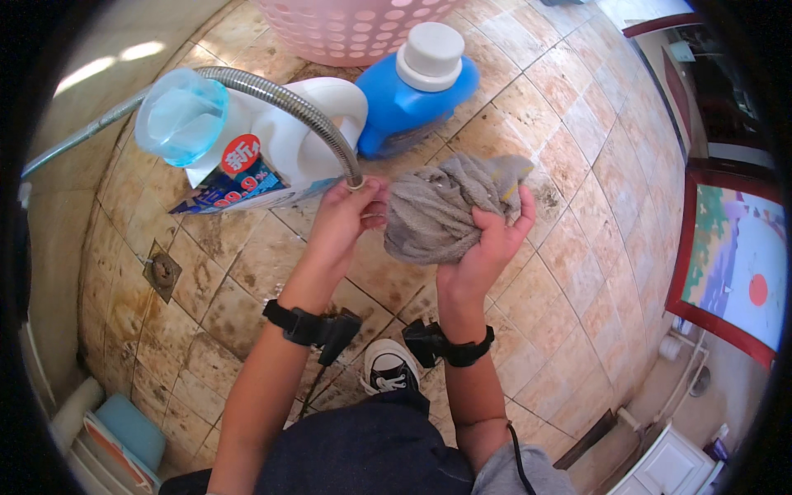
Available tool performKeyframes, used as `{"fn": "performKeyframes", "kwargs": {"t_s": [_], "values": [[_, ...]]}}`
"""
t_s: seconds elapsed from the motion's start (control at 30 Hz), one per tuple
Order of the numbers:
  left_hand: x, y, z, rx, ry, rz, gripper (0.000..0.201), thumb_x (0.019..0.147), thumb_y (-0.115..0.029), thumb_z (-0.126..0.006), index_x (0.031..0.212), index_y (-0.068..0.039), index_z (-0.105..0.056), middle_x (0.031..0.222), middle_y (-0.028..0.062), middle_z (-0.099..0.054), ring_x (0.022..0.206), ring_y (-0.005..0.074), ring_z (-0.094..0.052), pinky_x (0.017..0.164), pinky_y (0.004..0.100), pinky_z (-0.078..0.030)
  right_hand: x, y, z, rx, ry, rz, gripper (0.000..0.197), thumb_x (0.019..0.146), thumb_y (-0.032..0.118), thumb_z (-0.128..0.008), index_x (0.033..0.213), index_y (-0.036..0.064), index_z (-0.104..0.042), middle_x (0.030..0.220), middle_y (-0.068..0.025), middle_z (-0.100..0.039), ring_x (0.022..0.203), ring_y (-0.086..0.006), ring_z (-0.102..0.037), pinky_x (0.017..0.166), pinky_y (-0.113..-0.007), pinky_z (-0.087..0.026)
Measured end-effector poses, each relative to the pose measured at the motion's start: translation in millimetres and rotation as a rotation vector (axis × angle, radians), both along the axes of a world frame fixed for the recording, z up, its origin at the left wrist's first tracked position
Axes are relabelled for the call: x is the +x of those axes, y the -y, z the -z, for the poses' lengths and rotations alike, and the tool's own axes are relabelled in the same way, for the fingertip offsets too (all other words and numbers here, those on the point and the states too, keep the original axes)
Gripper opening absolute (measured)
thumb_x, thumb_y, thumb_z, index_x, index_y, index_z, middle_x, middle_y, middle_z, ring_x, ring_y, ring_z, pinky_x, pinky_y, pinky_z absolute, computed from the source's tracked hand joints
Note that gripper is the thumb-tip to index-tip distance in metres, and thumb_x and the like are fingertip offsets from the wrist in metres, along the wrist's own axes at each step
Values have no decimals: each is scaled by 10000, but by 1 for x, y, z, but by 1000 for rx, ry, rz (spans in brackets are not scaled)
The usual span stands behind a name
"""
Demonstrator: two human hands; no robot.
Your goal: The person rinses a grey cloth under a running faucet by hand. They hold the cloth in the stream and squeeze it repeatedly.
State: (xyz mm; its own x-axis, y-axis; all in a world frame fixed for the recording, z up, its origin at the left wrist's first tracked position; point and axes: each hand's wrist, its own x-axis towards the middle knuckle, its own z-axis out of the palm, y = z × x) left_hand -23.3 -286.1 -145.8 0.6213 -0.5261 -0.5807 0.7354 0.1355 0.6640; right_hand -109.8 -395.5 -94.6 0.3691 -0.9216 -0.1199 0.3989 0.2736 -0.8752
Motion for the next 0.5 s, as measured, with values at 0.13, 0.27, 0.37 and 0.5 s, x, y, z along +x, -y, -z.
{"fn": "performKeyframes", "kwargs": {"t_s": [0.13, 0.27, 0.37, 0.5], "values": [[-2, -14, 26, 85, 281, 8, 147, 948, -130, -539, 989, -5, -604, 784, 41, -619, 721, 109, -585, 684, 250, -468, 0, 0, 1, -35, 9, -58, 638, 761, -73, -447, 1366, 85, -322, 1260, -189, -469, 1110, -297, -540, 957, -417, -478], [1, -23, 24, 172, 374, 105, 206, 976, -174, -527, 972, 19, -600, 815, 32, -604, 749, 97, -570, 710, 255, -473, 1, -2, -5, -78, -21, -89, 654, 743, -85, -457, 1362, 87, -335, 1265, -177, -461, 1128, -280, -523, 967, -401, -467], [1, -21, 11, 148, 430, 97, 279, 1009, -226, -479, 1021, 18, -613, 910, 39, -618, 847, 116, -573, 805, 275, -470, 2, -3, -1, -116, 0, -164, 664, 733, -92, -461, 1360, 84, -338, 1269, -168, -463, 1132, -274, -521, 981, -389, -454], [0, -15, -12, -115, 287, -3, 400, 1026, -311, -450, 1172, 35, -588, 1089, 59, -618, 1000, 100, -538, 888, 259, -425, 5, -12, 3, -83, 34, -224, 671, 726, -102, -470, 1358, 79, -337, 1278, -162, -462, 1146, -270, -511, 996, -374, -439]]}}
